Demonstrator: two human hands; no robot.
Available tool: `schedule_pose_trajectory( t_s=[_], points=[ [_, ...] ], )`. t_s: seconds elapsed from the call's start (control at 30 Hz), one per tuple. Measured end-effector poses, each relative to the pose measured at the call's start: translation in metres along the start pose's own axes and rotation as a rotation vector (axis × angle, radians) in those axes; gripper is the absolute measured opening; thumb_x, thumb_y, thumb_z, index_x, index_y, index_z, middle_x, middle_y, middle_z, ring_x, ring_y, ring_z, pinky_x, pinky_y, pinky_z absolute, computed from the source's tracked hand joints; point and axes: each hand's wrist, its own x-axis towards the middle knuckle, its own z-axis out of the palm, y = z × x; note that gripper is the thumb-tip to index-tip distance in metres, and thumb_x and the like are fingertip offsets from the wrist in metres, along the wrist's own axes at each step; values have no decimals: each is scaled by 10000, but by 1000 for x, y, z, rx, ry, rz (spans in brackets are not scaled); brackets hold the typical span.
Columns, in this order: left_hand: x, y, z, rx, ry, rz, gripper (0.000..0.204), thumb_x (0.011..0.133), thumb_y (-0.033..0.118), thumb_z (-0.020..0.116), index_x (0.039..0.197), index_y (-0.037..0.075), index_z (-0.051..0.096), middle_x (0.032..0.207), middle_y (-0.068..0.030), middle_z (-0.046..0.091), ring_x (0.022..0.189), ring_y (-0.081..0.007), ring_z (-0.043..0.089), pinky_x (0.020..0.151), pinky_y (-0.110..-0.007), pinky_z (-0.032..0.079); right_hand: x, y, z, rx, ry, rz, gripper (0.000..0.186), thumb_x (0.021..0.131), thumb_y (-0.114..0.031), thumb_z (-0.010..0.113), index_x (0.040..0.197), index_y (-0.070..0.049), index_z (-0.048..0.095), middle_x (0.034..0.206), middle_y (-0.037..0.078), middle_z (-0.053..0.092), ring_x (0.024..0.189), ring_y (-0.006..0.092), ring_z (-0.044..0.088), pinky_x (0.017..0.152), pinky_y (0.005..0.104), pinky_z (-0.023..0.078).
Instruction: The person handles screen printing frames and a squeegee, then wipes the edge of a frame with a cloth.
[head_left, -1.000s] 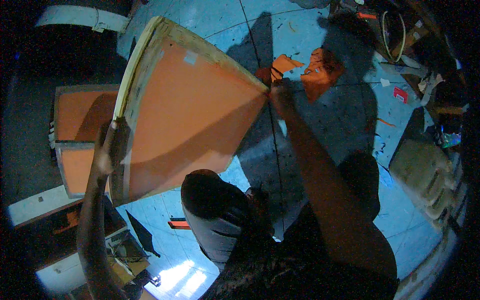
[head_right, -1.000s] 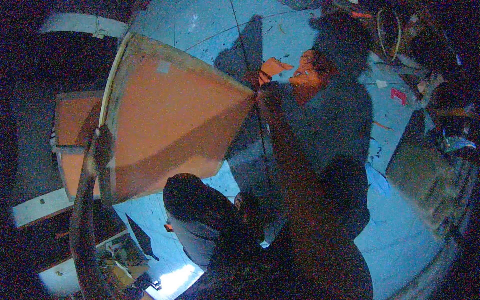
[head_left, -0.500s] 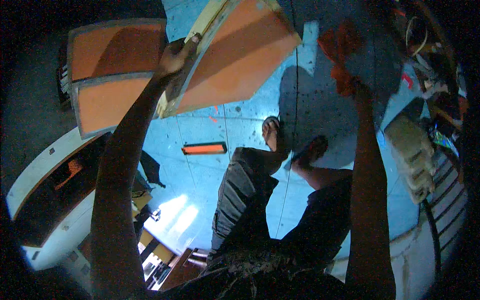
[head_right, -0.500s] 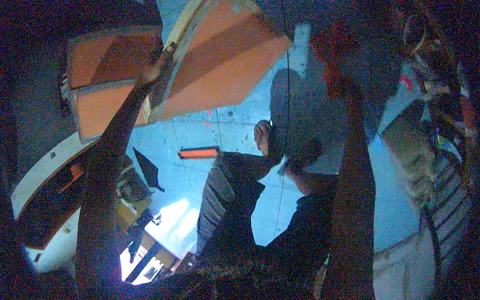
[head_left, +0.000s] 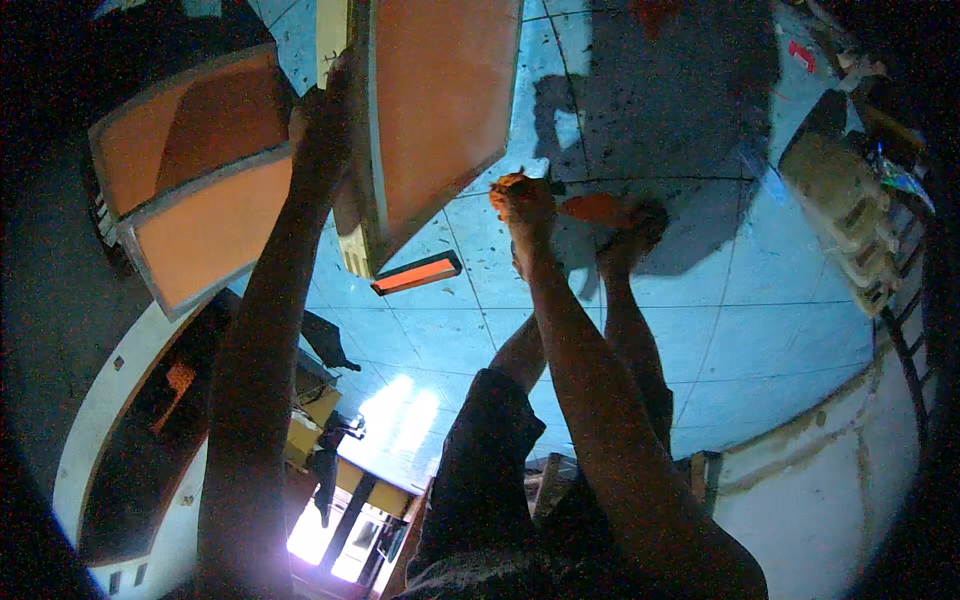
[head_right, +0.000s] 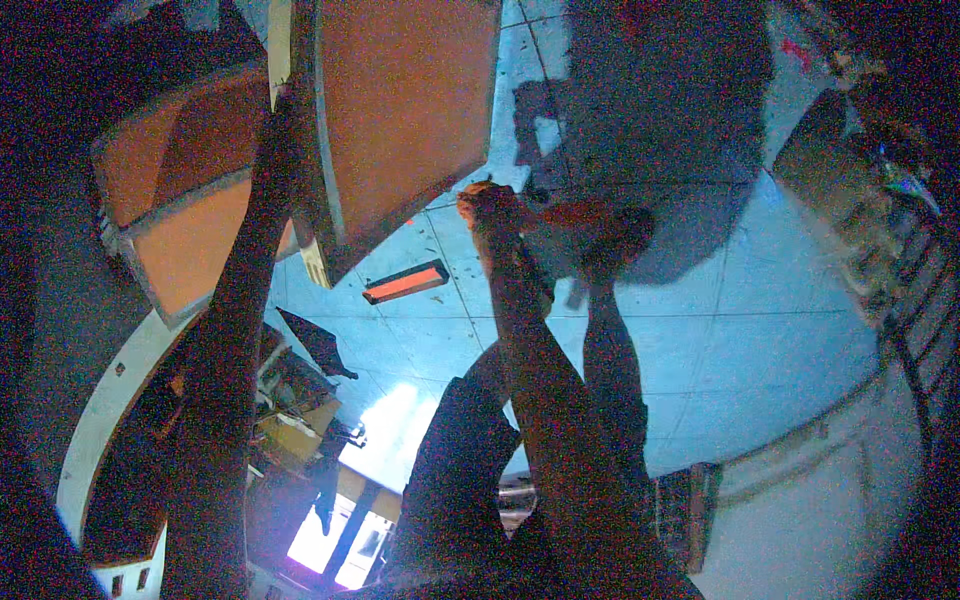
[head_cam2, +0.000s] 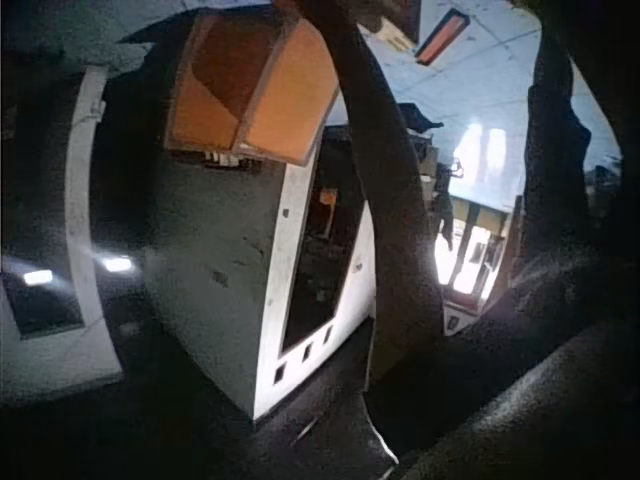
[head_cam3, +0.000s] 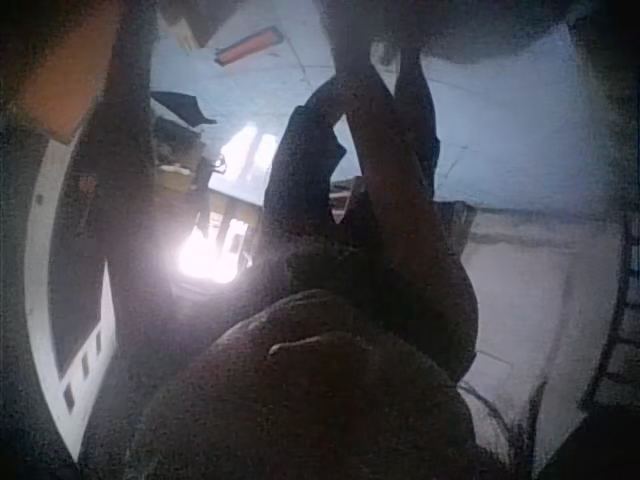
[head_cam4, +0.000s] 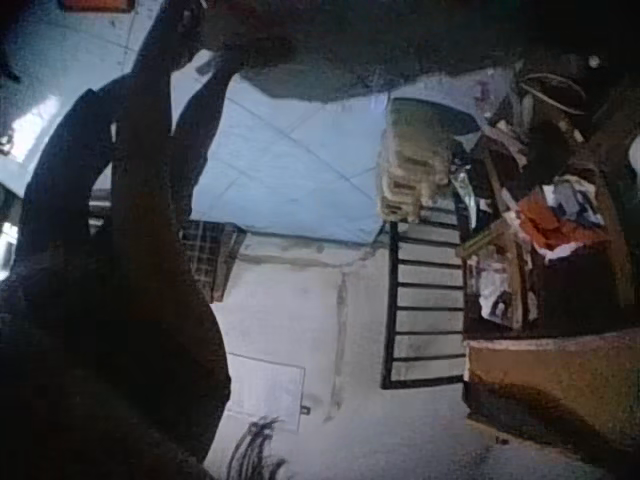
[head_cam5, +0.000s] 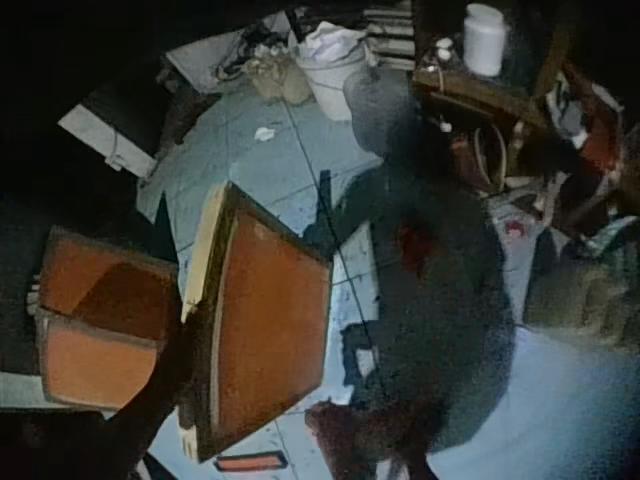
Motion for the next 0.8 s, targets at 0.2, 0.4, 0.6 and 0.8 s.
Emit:
schedule_pose_trajectory(
  t_s=[0.2,0.4,0.6,0.8],
  points=[
    [-2,12,8,432,226,465,349,922,340,438,944,12,554,705,-106,578,615,-199,567,558,-352,448,-1,47,95,66,485,-55,225,896,-202,479,882,-1,580,854,99,605,775,188,567,719,304,449],
    [-21,49,3,-160,141,-110,447,932,444,384,969,38,567,749,-80,581,630,-183,562,587,-339,445,2,79,107,-79,583,-307,234,839,-106,560,1029,26,601,962,122,644,893,184,596,787,299,457],
    [-27,62,-9,-172,-15,-165,353,923,370,445,1012,45,550,786,-63,597,673,-163,577,600,-320,449,37,114,93,-75,743,-296,244,814,-108,583,1020,22,605,961,116,645,868,183,601,781,298,460],
    [-27,50,-7,-231,129,-123,324,914,337,473,1028,42,539,791,-63,599,677,-163,580,599,-322,451,95,169,46,-469,739,-227,240,775,-134,620,958,19,626,869,95,649,767,191,616,724,313,473]
  ],
)
